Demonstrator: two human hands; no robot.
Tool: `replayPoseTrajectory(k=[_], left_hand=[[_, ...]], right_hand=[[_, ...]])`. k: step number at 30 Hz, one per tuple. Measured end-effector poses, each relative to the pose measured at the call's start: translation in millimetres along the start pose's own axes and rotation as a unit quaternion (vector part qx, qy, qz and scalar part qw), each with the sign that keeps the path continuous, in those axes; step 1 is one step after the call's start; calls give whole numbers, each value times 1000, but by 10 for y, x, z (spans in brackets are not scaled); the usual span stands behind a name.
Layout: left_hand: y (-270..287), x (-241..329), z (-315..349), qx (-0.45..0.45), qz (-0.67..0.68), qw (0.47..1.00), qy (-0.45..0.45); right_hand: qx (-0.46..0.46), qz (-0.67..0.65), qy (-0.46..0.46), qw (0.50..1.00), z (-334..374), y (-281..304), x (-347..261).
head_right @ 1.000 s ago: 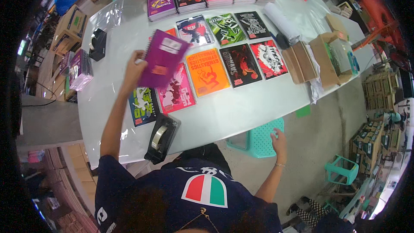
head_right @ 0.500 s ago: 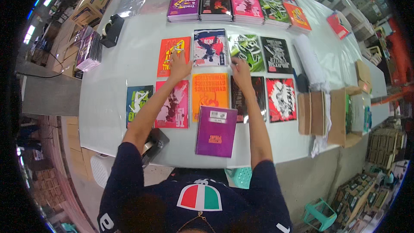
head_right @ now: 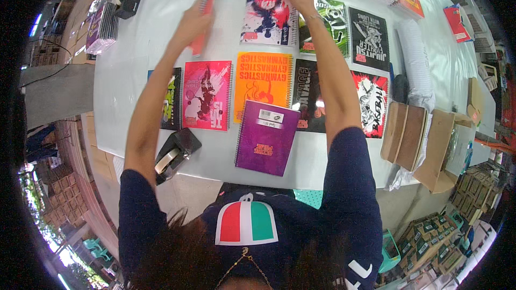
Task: The person gathers notebooks from a table, places them inside a plastic bag, and secures the bag using tape.
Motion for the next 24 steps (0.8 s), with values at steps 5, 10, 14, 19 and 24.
replayPoseTrajectory(k=[5,10,14,19,24], left_hand=[[245,569,1640,52,156,958,-234],[-243,793,2674,-142,246,874,-394],[411,803,2606,-70,177,902,-389],[704,711,2647,78,274,864,-414],[-276,913,2658,-318,151,862,-365]], right_hand=[[200,-99,201,954,1127,1480,-1099],[353,-201,98,909,2372,2549,-1478],[278,-276,-43,919,2886,2614,-1228],[-34,-83,-145,985,3287,1442,-379],[-31,-64,-139,988,2917,1459,378]])
Point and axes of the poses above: each hand's wrist, its own z-axis away from the middle knuckle, its own y-axis out of the back of the hand, x = y × z, the point moved 3 cm from there along -z, towards the middle knuckle, and after that the axes turned 8 degrees about -y, right-handed, at the moved point
